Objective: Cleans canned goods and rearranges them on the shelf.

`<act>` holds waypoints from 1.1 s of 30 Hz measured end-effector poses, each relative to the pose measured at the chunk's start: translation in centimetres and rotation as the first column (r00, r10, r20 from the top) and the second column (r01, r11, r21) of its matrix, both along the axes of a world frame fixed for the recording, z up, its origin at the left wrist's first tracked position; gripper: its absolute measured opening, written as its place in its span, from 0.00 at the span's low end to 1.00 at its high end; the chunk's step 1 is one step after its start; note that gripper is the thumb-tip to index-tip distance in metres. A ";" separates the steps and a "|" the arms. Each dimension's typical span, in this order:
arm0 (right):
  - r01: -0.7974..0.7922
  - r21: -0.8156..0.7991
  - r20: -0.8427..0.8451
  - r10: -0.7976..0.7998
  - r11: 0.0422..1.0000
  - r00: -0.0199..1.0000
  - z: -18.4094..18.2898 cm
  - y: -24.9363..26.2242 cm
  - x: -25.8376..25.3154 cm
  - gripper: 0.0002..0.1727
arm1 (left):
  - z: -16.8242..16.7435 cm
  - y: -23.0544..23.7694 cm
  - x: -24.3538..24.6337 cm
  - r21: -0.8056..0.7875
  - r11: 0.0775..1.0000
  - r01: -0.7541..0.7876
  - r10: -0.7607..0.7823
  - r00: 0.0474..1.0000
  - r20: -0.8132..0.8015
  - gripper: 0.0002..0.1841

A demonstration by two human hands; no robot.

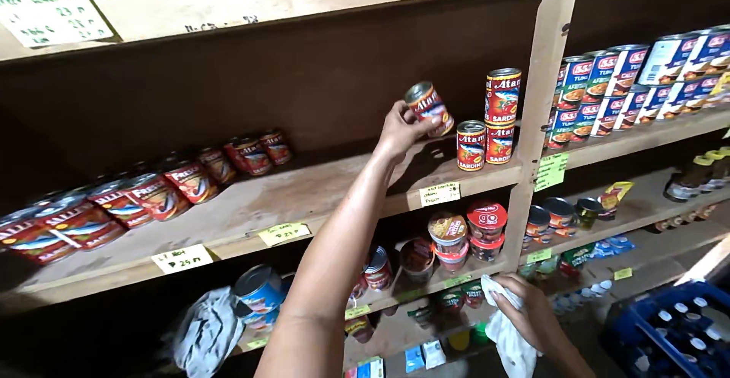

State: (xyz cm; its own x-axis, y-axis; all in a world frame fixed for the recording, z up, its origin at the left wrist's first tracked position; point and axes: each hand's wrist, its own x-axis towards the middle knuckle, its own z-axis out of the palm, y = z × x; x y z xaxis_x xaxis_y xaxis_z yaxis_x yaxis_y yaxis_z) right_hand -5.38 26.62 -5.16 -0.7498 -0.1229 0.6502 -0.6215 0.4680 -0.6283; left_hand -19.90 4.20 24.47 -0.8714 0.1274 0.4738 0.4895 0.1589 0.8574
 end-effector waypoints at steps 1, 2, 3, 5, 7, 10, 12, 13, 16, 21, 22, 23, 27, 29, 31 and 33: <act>0.002 0.002 0.006 -0.002 1.000 1.000 -0.2 0.1 0.0 0.19 | 1.0 0.8 0.0 0.035 0.999 0.021 -0.021 1.000 -0.001 0.30; 0.005 0.000 0.004 -0.005 1.000 1.000 -0.3 0.1 0.0 0.19 | 1.8 1.6 0.1 0.036 0.999 0.039 -0.039 0.999 0.005 0.28; 0.009 -0.006 -0.001 -0.009 1.000 1.000 -0.4 0.2 0.0 0.19 | 2.3 2.5 0.0 0.022 0.998 0.059 -0.059 0.998 0.014 0.28; 0.017 -0.015 -0.006 -0.018 1.000 1.000 -0.5 0.4 0.0 0.20 | 2.3 4.0 -0.4 -0.019 0.995 0.094 -0.094 0.995 0.015 0.28; 0.030 -0.020 -0.003 -0.030 0.999 1.000 -0.6 0.6 0.1 0.20 | 1.7 4.8 -1.4 -0.048 0.992 0.117 -0.117 0.993 -0.010 0.30; 0.052 -0.016 0.017 -0.052 0.999 0.999 -0.6 1.0 0.2 0.19 | 1.1 5.2 -2.3 -0.054 0.990 0.127 -0.127 0.992 -0.006 0.29; 0.061 -0.014 0.021 -0.061 0.998 0.998 -0.6 1.2 0.3 0.20 | 1.1 5.4 -2.2 -0.047 0.990 0.134 -0.134 0.991 0.007 0.29; 0.062 -0.016 0.022 -0.061 0.998 0.998 -0.6 1.2 0.3 0.20 | 1.1 5.4 -2.0 -0.048 0.990 0.130 -0.130 0.991 0.006 0.30; 0.060 -0.020 0.006 -0.060 0.998 0.998 -0.8 1.2 0.2 0.20 | 1.2 5.6 -1.7 -0.067 0.992 0.111 -0.111 0.994 -0.003 0.31; 0.045 -0.011 0.021 -0.045 0.999 0.999 -0.7 0.9 0.1 0.20 | 1.0 5.6 -1.6 -0.084 0.991 0.108 -0.109 0.994 -0.008 0.31; 0.041 -0.011 0.024 -0.041 0.999 0.999 -0.7 0.8 0.1 0.20 | 0.9 5.5 -1.5 -0.086 0.990 0.112 -0.113 0.994 -0.008 0.31; 0.035 -0.013 0.023 -0.035 0.999 0.999 -0.7 0.7 0.0 0.20 | 0.8 5.5 -1.5 -0.082 0.990 0.116 -0.117 0.993 -0.010 0.31; 0.010 -0.018 0.018 -0.010 1.000 1.000 -1.0 0.3 -0.3 0.20 | 0.1 5.5 -1.3 -0.106 0.987 0.122 -0.123 0.992 -0.004 0.39; 0.001 -0.021 0.007 0.000 1.000 1.000 -1.2 0.2 -0.5 0.19 | -0.5 5.3 -1.5 -0.126 0.981 0.146 -0.143 0.989 0.038 0.44; -0.006 -0.024 -0.013 0.005 1.000 1.000 -1.3 0.0 -0.7 0.19 | -1.2 5.1 -1.6 -0.165 0.971 0.173 -0.162 0.984 0.077 0.44; -0.013 -0.039 -0.013 0.013 0.999 1.000 -1.3 -0.1 -0.7 0.18 | -1.8 4.8 -1.8 -0.187 0.964 0.189 -0.173 0.980 0.101 0.37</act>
State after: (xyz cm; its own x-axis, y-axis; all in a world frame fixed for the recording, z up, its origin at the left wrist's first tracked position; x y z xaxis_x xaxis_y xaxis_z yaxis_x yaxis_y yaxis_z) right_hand -6.12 26.52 -6.50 -0.7397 -0.1072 0.6643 -0.6357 0.4352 -0.6376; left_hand -21.72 8.99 22.69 -0.8605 0.3694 0.3509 0.4537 0.2424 0.8575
